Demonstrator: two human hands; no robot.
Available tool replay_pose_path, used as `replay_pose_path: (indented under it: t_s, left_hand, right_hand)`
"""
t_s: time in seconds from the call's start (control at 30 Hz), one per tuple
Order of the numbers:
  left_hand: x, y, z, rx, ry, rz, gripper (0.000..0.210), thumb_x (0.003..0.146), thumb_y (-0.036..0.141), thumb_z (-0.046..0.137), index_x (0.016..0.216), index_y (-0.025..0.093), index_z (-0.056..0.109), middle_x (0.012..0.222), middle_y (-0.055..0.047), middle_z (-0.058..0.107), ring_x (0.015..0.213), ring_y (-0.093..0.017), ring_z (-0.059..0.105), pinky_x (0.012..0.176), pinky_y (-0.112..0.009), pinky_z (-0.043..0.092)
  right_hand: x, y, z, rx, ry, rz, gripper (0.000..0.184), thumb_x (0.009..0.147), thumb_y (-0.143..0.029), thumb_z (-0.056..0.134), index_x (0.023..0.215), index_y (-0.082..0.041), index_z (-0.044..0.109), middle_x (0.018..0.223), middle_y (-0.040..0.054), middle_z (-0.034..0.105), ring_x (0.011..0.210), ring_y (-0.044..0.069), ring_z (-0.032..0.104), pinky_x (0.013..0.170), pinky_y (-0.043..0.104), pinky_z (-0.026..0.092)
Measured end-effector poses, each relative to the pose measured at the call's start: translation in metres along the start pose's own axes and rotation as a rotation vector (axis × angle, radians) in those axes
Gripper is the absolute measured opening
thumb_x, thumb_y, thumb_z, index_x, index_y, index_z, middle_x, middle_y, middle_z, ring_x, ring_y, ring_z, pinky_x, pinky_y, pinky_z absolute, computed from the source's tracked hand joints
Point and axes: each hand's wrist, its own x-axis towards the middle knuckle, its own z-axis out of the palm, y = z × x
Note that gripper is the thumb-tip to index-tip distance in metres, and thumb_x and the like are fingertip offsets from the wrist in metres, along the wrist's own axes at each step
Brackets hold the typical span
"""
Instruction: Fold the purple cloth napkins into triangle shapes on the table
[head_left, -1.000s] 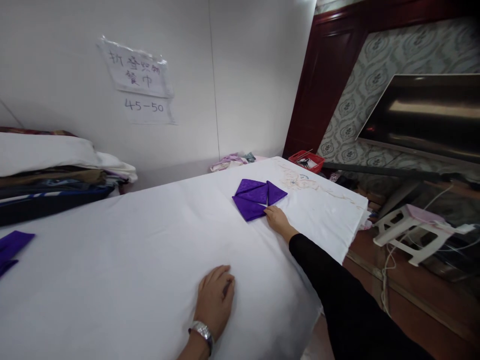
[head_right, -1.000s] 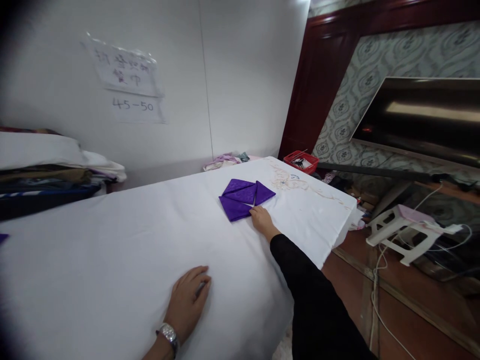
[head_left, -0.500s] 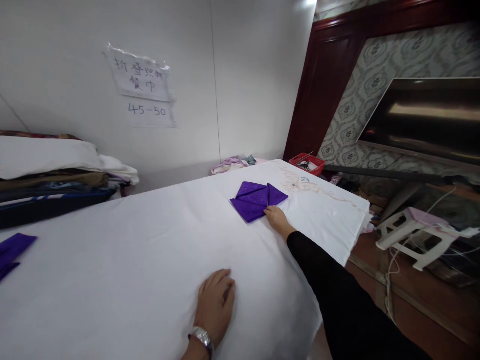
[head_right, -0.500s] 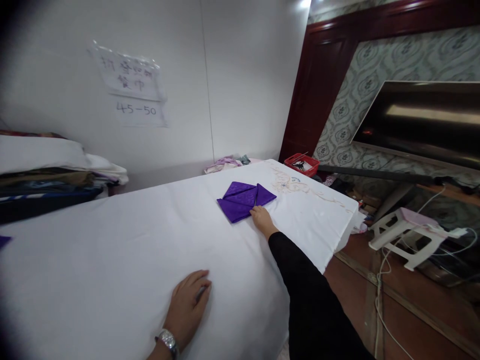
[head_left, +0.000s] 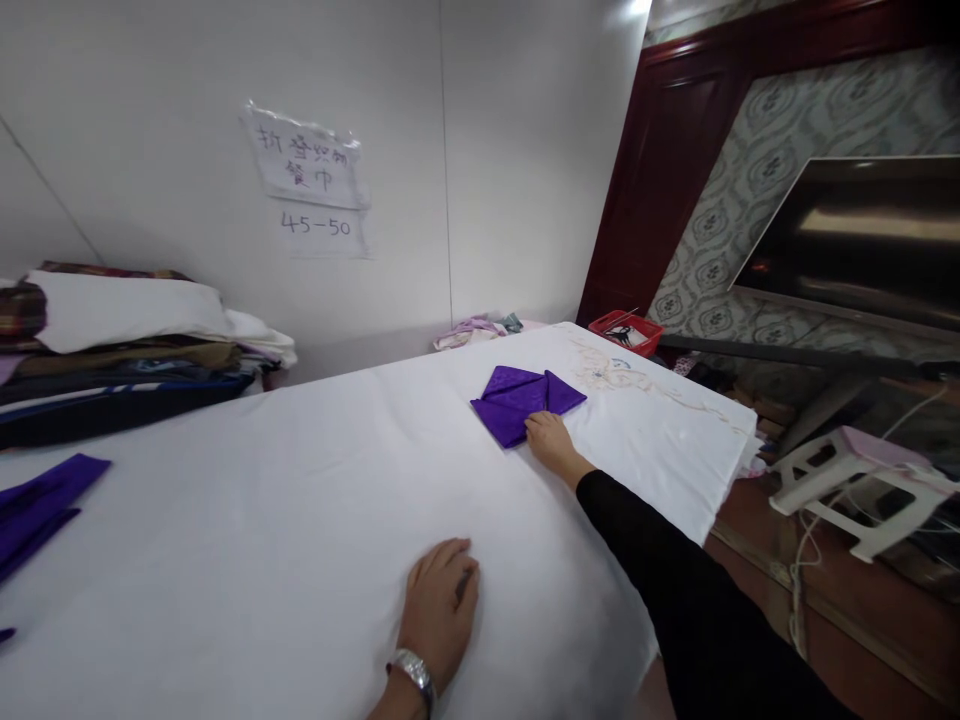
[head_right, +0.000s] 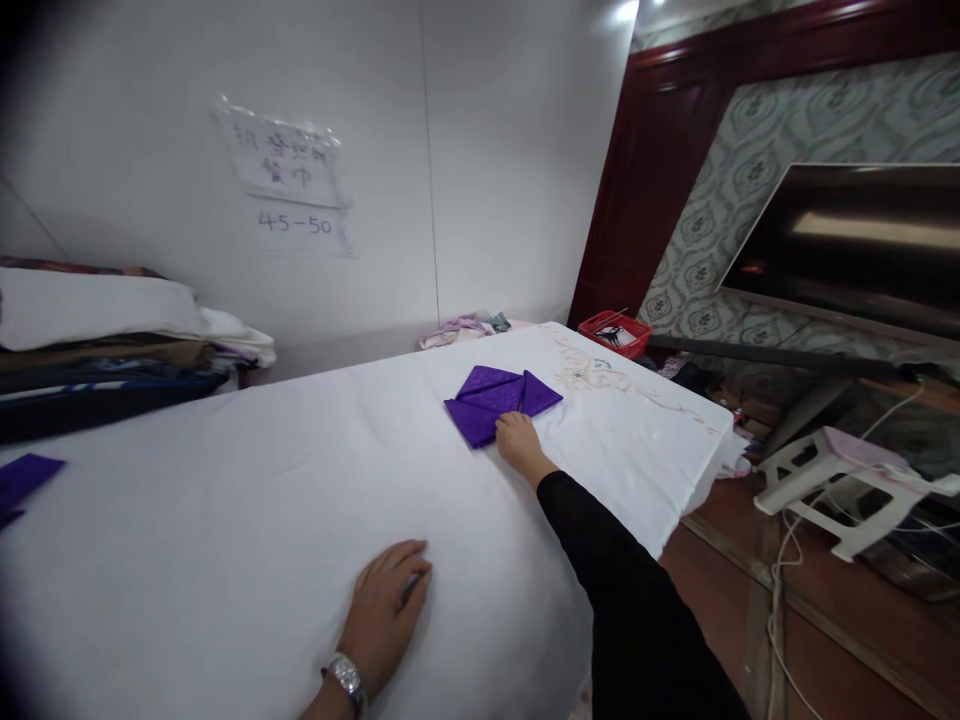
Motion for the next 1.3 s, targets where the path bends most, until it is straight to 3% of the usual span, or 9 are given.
replay_pose_path:
  t_s: [0.2, 0.33, 0.53, 0.73, 1.3]
  left_hand:
    - [0.002, -0.001, -0.002, 0.005, -0.016, 0.004, 0.019, 0.082, 0.029, 0.047, 0.080, 0.026, 0.066, 0.106, -0.004, 0.066, 0.104, -0.024, 0.057, 0.089, -0.048, 0.043]
    - [0.002, -0.002, -0.001, 0.012, -0.011, 0.013, 0.019, 0.082, 0.030, 0.048, 0.081, 0.026, 0.066, 0.106, -0.004, 0.066, 0.104, -0.024, 0.057, 0.089, -0.047, 0.043]
    - [0.000, -0.001, 0.001, 0.008, -0.017, 0.011, 0.020, 0.082, 0.027, 0.047, 0.082, 0.025, 0.066, 0.107, -0.004, 0.066, 0.105, -0.024, 0.056, 0.090, -0.046, 0.042]
    - [0.000, -0.001, 0.001, 0.005, -0.012, 0.002, 0.021, 0.083, 0.027, 0.046, 0.082, 0.025, 0.066, 0.108, -0.004, 0.066, 0.106, -0.024, 0.056, 0.091, -0.048, 0.042]
    - [0.000, -0.004, 0.003, 0.007, 0.013, 0.023, 0.019, 0.082, 0.027, 0.047, 0.082, 0.025, 0.066, 0.107, -0.004, 0.066, 0.105, -0.024, 0.056, 0.091, -0.046, 0.042]
  right_hand:
    - [0.027, -0.044, 0.009, 0.112, 0.011, -0.038, 0.028, 0.090, -0.036, 0.045, 0.103, -0.019, 0.063, 0.118, 0.0076, 0.059, 0.112, 0.022, 0.047, 0.095, 0.036, 0.030]
    - [0.036, -0.055, 0.019, 0.141, -0.033, 0.042, 0.034, 0.090, -0.039, 0.042, 0.112, -0.019, 0.059, 0.127, 0.0092, 0.054, 0.121, 0.026, 0.041, 0.099, 0.043, 0.027]
    - [0.021, -0.020, 0.017, 0.121, -0.027, 0.109, 0.038, 0.086, -0.013, 0.039, 0.120, -0.014, 0.056, 0.129, 0.0106, 0.053, 0.121, 0.023, 0.043, 0.100, 0.037, 0.029]
    - [-0.005, 0.020, 0.013, 0.075, -0.040, 0.125, 0.042, 0.081, -0.005, 0.038, 0.117, -0.012, 0.059, 0.124, 0.0109, 0.057, 0.113, 0.020, 0.049, 0.098, 0.032, 0.032]
    - [0.001, 0.025, 0.010, -0.084, -0.203, -0.039, 0.029, 0.088, -0.010, 0.038, 0.101, -0.014, 0.064, 0.103, 0.0107, 0.061, 0.094, 0.020, 0.052, 0.085, 0.029, 0.034]
